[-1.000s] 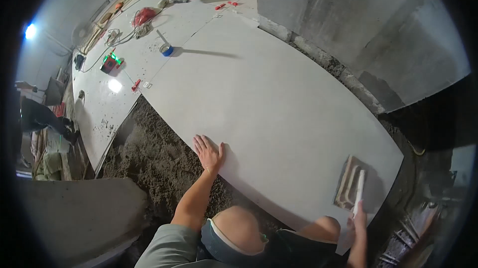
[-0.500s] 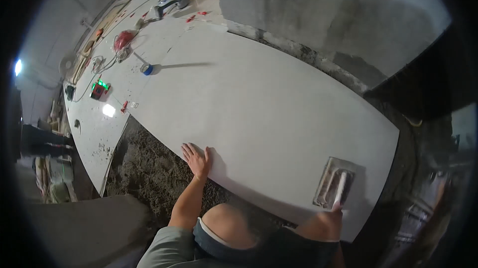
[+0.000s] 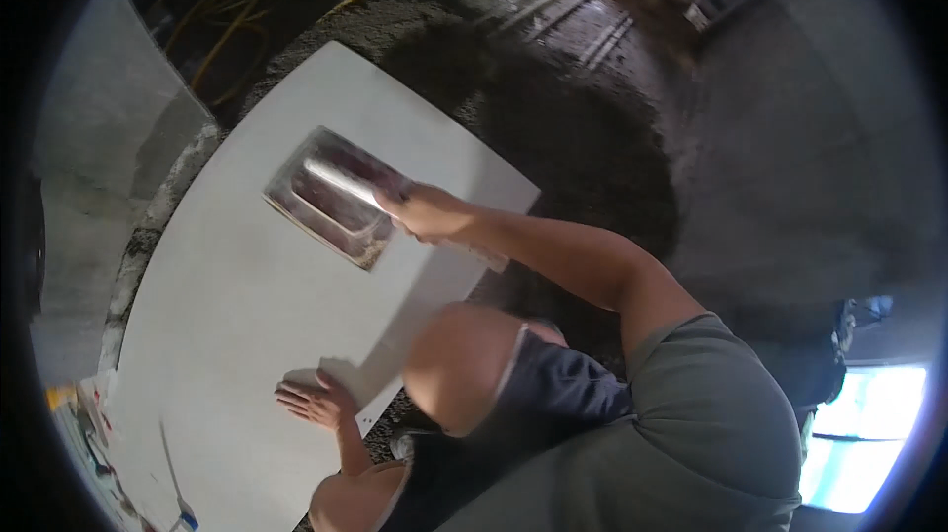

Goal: The person kneels on the floor and uses a trowel to spread adhesive on large white tiles. They also use a tape measure to check dimensions and a laser level is visible nearby. Another person is seen working in the background.

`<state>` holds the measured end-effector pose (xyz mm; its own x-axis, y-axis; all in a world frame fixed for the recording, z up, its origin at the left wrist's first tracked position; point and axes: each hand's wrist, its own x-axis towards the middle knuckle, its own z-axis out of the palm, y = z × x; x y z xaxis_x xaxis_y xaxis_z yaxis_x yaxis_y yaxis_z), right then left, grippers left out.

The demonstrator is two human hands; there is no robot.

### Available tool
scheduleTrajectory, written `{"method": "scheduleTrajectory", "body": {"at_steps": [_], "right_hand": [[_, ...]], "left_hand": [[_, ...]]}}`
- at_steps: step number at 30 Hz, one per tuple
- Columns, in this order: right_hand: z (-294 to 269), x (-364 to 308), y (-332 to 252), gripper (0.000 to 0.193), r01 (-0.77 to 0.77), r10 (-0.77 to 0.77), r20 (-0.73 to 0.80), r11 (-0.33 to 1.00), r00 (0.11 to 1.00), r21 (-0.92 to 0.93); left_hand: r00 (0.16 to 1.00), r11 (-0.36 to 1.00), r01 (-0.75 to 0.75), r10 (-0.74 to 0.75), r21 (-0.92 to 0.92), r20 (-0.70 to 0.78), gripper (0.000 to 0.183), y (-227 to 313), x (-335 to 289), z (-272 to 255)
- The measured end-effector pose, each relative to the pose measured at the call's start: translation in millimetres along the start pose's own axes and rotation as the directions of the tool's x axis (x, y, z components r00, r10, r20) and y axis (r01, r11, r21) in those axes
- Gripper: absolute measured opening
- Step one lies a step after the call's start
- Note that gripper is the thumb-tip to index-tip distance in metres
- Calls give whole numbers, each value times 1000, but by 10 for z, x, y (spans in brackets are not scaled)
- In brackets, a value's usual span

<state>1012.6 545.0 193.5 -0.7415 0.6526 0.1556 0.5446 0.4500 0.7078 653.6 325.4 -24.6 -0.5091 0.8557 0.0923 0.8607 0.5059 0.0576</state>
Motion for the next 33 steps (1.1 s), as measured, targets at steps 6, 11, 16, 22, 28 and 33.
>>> {"method": "scheduleTrajectory", "body": {"at_steps": [6,11,16,22,28,33], "right_hand": [[-367,-543,-230,73,-697,489,735,-305,470,648],[-417,-925,-755,77,-911,-47,951,-306,305,276],[-537,-565,-119,79,-866,-115,917,-392,382,312],[-223,-96,288,69,-671,267,794,-428,546,605],[-33,-895,-493,69,-912,-47,963,-334,267,237],[-40,-1329,-958,78,-931,-108,949,-255,296,261]], "left_hand": [[997,996,-59,62,60,-42,89,-237,-181,-197],[998,999,8,-6,39,-58,90,-145,-210,-152],[997,991,-55,60,120,-39,88,-284,-220,-53],[994,993,-85,90,82,-55,86,-312,-221,38],[985,974,-158,168,159,-48,84,-399,-250,2],[998,980,-41,30,196,59,92,-222,-32,11]]}}
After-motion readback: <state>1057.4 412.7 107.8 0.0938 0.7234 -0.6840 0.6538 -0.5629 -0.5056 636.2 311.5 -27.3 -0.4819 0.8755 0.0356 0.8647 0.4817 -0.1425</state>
